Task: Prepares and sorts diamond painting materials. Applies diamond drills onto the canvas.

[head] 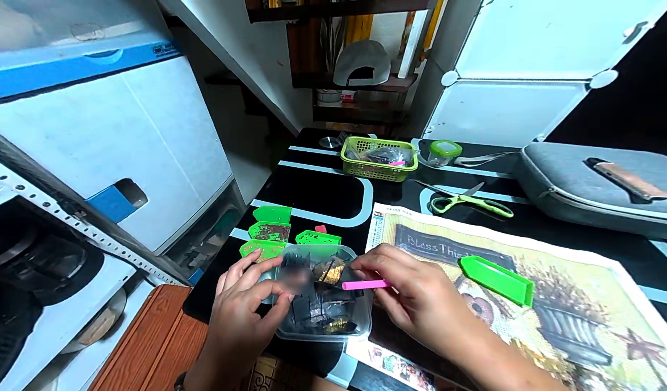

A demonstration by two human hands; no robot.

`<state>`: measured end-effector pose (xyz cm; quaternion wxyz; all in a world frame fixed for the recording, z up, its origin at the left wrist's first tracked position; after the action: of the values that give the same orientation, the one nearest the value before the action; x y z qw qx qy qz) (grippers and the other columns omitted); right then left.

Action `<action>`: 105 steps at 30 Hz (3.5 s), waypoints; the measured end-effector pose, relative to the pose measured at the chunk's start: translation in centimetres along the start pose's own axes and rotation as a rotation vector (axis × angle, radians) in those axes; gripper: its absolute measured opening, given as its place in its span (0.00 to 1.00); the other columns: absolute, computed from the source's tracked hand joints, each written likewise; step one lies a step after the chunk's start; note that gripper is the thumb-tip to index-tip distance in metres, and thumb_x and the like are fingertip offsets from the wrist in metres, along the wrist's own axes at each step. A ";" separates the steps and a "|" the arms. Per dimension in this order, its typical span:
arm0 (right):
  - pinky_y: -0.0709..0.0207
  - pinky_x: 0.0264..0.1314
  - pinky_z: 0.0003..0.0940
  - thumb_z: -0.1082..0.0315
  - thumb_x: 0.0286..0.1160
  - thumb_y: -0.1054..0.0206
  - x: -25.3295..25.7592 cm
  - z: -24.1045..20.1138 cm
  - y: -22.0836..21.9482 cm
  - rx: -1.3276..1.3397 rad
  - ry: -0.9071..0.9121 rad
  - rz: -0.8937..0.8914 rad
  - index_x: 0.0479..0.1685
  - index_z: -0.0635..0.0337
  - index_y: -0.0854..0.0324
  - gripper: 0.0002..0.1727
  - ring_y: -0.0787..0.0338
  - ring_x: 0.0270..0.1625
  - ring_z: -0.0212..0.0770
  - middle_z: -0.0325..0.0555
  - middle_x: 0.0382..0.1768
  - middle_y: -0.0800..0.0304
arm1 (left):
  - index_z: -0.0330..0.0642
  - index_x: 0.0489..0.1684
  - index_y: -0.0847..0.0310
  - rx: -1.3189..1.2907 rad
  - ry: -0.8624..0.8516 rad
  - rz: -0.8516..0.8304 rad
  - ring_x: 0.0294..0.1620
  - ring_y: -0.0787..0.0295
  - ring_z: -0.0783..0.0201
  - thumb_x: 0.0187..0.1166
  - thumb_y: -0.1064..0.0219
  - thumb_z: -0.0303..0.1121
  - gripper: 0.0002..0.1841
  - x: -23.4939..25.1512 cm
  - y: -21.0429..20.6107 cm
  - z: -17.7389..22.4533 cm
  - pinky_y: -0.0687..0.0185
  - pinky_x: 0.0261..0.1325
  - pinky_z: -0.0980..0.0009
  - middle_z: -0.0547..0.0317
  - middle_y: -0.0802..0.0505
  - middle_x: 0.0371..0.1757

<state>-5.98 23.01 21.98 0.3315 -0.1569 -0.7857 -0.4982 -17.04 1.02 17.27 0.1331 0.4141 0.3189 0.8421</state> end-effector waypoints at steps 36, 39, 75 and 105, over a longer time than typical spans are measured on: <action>0.16 0.29 0.39 0.72 0.75 0.36 -0.2 -2.1 -4.5 0.116 0.161 -0.294 0.44 0.52 0.07 0.11 0.08 0.33 0.41 0.42 0.35 0.08 | 0.65 0.31 0.03 0.036 0.045 0.003 0.78 0.20 0.55 0.75 0.34 0.50 0.12 -0.9 -0.1 0.4 0.29 0.73 0.49 0.69 0.05 0.62; 0.14 0.35 0.47 0.71 0.76 0.36 0.2 -1.6 -4.5 0.207 0.045 -0.378 0.48 0.52 0.06 0.13 0.05 0.38 0.44 0.43 0.39 0.05 | 0.65 0.31 0.04 0.038 0.046 0.008 0.78 0.20 0.54 0.74 0.33 0.51 0.11 -0.8 0.0 0.4 0.28 0.73 0.48 0.68 0.05 0.62; 0.24 0.29 0.13 0.65 0.77 0.28 -0.2 0.5 9.5 0.447 -0.340 -0.002 0.37 0.54 0.08 0.05 0.17 0.31 0.20 0.30 0.37 0.11 | 0.52 0.50 0.07 -1.059 0.184 -0.084 0.44 0.06 0.75 0.76 0.25 0.36 0.09 3.3 -4.2 12.3 0.09 0.52 0.77 0.71 0.02 0.43; 0.33 0.22 0.11 0.54 0.78 0.29 -23.5 6.7 17.9 0.385 -0.849 0.457 0.39 0.43 0.06 0.08 0.25 0.19 0.18 0.27 0.25 0.12 | 0.51 0.47 0.07 -0.409 -0.356 -0.566 0.48 0.09 0.78 0.86 0.39 0.44 0.14 -0.1 -14.9 17.2 0.17 0.58 0.74 0.72 0.04 0.43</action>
<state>19.10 39.03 16.32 0.1068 -0.4488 -0.8741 -0.1522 -4.15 19.70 15.37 0.4930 0.4143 0.2178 0.7334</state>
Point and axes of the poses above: each hand's wrist, its own x-axis towards the middle knuckle, its own y-axis out of the back of the hand, z = x × y, the point moved 5 cm from there along x, towards the middle knuckle
